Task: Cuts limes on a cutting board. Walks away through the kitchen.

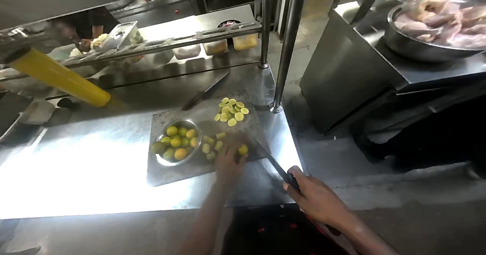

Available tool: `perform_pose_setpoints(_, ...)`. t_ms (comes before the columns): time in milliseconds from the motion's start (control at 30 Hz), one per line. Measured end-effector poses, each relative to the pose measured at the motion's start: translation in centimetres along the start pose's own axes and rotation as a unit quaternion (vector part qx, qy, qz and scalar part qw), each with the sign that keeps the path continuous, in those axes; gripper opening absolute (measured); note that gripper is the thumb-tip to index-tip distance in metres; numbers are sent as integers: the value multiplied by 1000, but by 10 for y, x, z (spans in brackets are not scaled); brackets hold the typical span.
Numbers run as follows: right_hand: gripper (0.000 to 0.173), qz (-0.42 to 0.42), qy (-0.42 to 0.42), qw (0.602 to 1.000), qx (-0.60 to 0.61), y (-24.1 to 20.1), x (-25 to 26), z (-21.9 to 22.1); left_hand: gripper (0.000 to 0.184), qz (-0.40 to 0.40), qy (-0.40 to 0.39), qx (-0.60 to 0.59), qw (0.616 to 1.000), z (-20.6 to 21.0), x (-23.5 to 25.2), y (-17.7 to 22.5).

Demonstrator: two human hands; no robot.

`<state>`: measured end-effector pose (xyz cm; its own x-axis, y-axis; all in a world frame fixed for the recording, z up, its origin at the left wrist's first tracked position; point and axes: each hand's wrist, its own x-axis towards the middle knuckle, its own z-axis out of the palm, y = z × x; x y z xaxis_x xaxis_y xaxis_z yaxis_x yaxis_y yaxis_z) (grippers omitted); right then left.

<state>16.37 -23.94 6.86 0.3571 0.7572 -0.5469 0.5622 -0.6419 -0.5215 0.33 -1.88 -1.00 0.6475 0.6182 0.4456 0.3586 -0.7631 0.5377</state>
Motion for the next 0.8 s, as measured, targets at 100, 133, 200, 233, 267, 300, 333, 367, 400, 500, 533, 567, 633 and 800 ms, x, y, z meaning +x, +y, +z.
perform_pose_setpoints(100, 43, 2, -2, 1000, 0, -1, 0, 0, 40, 3, 24, 22, 999, 7, 2, 2)
perform_pose_setpoints(133, 43, 2, -3, 1000, -1, -2, -1, 0, 38, -1, 14, 24, 1000, 8, 3, 3)
perform_pose_setpoints(200, 43, 0, -1, 1000, -2, -3, -2, -1, 33, -17, 10, 3, 1000, 8, 5, 3)
perform_pose_setpoints(233, 43, -3, 1, 1000, 0, -3, -2, -1, 27, -23, 22, -13, 999, 9, 6, 3)
perform_pose_setpoints(267, 43, -3, 1, 1000, 3, -2, -2, -1, 21, -32, 31, -32, 998, 9, 6, 2)
perform_pose_setpoints(300, 43, 1, -1, 1000, 4, -3, -3, 0, 19, -44, 31, -53, 997, 9, 6, 2)
perform_pose_setpoints(333, 43, 4, -5, 1000, 2, -3, -4, 0, 19, -64, 23, -77, 995, 7, 6, 2)
perform_pose_setpoints(367, 43, 6, -8, 1000, -2, -3, -4, 1, 27, -90, 9, -103, 991, 4, 7, 3)
perform_pose_setpoints(400, 43, 6, -13, 1000, -8, -4, -4, 0, 36, -111, -1, -120, 987, 2, 9, 5)
perform_pose_setpoints(500, 42, 8, -32, 999, -40, -9, -5, -1, 36, -103, -13, -133, 986, 1, 11, 3)
perform_pose_setpoints(533, 42, 9, -36, 998, -51, -10, -5, -1, 34, -88, -13, -134, 987, 2, 10, 1)
perform_pose_setpoints(567, 42, 12, -43, 997, -61, -11, -5, 0, 31, -75, -11, -136, 988, 2, 10, -1)
perform_pose_setpoints(633, 41, 14, -52, 995, -79, -13, -6, -1, 26, -55, -5, -143, 988, 3, 10, -2)
perform_pose_setpoints(800, 40, 7, -19, 994, -111, -24, -9, -4, 23, -49, -37, -154, 986, 0, 17, -3)
